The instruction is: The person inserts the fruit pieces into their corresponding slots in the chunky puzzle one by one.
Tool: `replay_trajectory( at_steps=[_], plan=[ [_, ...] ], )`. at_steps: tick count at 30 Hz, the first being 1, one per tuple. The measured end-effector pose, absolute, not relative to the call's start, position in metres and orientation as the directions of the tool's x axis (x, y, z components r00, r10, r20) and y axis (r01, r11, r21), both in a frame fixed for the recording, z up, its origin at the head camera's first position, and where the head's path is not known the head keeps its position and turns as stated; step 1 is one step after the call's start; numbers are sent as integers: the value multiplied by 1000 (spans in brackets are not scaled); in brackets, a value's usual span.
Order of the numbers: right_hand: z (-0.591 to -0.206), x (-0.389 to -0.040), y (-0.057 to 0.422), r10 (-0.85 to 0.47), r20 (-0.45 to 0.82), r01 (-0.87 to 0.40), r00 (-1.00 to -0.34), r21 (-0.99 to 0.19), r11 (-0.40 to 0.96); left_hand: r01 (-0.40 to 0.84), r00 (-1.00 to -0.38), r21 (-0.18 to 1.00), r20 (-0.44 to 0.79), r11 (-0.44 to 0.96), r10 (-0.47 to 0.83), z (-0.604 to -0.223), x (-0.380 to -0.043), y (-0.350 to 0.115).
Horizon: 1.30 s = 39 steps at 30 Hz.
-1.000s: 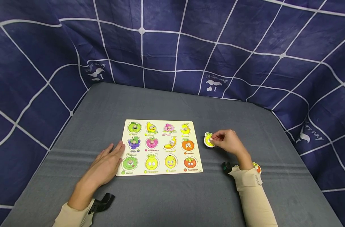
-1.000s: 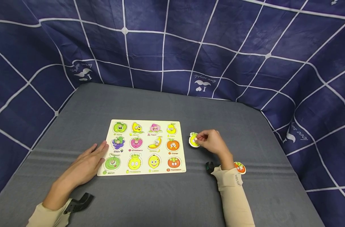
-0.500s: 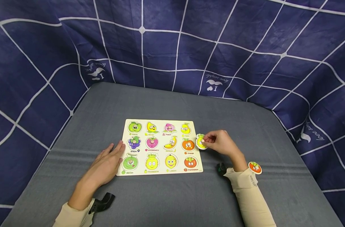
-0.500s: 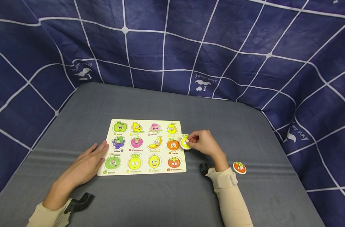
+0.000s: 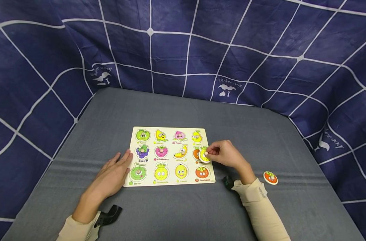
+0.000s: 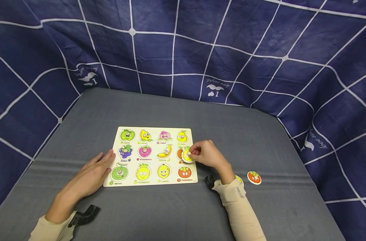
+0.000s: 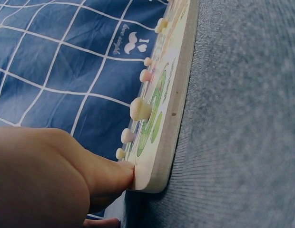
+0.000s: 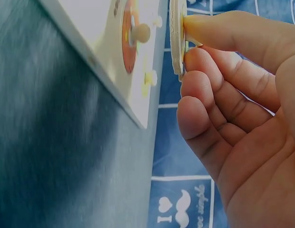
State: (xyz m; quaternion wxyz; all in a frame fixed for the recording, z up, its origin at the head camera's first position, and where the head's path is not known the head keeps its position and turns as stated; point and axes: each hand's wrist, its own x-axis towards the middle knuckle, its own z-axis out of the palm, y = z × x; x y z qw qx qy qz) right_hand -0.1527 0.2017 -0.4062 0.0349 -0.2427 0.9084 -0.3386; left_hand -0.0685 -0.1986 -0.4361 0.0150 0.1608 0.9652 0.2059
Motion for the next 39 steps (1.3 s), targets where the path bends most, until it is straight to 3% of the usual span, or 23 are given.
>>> replay_trajectory(
  at_steps=[32,39],
  plan=[
    [-420,-144,129,-696,126,-622,-707,-579,527,316,-946,387,55,866,320,-437,-68,-199],
    [-418,-142,115,-708,105,-618,-698,-588,522,314,-946,385,53,868,319,-438,-69,-199]
  ],
)
